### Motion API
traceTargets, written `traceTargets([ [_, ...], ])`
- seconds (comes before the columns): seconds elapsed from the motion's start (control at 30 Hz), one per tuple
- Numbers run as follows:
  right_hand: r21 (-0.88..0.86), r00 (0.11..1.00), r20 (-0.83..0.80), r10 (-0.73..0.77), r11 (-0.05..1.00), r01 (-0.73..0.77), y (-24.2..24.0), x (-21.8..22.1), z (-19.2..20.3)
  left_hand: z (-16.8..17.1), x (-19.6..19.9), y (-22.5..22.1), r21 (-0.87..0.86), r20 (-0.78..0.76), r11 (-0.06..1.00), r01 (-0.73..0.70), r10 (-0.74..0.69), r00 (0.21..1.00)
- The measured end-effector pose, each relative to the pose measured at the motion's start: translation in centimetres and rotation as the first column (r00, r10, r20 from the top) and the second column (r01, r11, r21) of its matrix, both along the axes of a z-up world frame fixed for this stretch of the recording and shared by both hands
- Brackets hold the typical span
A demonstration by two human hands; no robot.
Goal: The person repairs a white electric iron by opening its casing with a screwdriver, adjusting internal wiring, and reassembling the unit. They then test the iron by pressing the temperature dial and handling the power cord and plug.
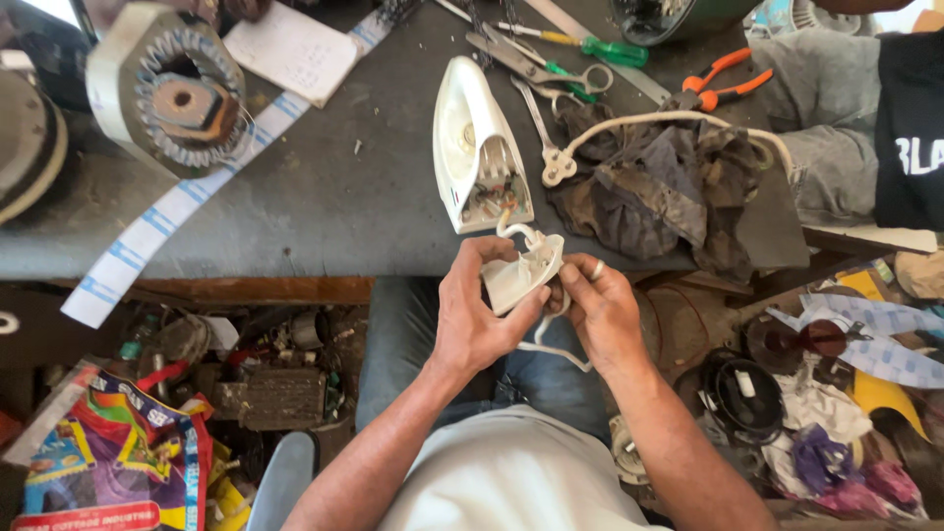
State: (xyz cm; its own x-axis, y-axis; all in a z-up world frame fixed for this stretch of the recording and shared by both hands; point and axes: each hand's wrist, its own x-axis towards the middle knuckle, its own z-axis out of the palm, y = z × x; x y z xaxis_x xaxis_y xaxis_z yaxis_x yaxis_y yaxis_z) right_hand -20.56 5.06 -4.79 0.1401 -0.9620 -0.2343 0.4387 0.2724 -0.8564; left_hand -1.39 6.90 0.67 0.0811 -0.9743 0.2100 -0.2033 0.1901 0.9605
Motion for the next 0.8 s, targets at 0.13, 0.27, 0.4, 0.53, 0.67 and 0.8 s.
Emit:
traceTargets([
  [0.13,-0.139,0.945,-0.297,-0.135,0.985,0.097,-0.2,0.7,1.3,0.0,0.6,-0.5,0.019,-0.115,0.997,0.070,-0.068,0.991],
  [0.27,-0.336,0.883,-0.385,-0.267,0.932,0.135,0.3,1.6,3.2,0.3,0.7,-0.6,-0.077,-0.133,0.991,0.106,-0.116,0.984],
  [0.4,-0.498,0.867,-0.377,-0.325,0.861,0.106,0.8,2.7,4.8,1.0,1.0,-1.2,0.056,-0.165,0.998,0.039,-0.029,0.986],
  [0.53,-0.540,0.852,-0.394,-0.344,0.837,0.089,0.5,3.4,6.1,2.2,1.5,-2.1,-0.043,0.082,0.987,-0.155,0.158,0.984],
  [0.67,-0.566,0.747,-0.512,-0.423,0.821,0.077,-0.5,3.5,7.5,3.0,2.5,-3.4,-0.434,0.226,0.898,-0.073,0.187,0.956],
  [0.8,-0.613,0.675,-0.575,-0.462,0.790,0.017,-2.0,3.7,9.6,3.0,3.3,-5.3,-0.477,0.414,0.879,0.007,0.218,0.884],
])
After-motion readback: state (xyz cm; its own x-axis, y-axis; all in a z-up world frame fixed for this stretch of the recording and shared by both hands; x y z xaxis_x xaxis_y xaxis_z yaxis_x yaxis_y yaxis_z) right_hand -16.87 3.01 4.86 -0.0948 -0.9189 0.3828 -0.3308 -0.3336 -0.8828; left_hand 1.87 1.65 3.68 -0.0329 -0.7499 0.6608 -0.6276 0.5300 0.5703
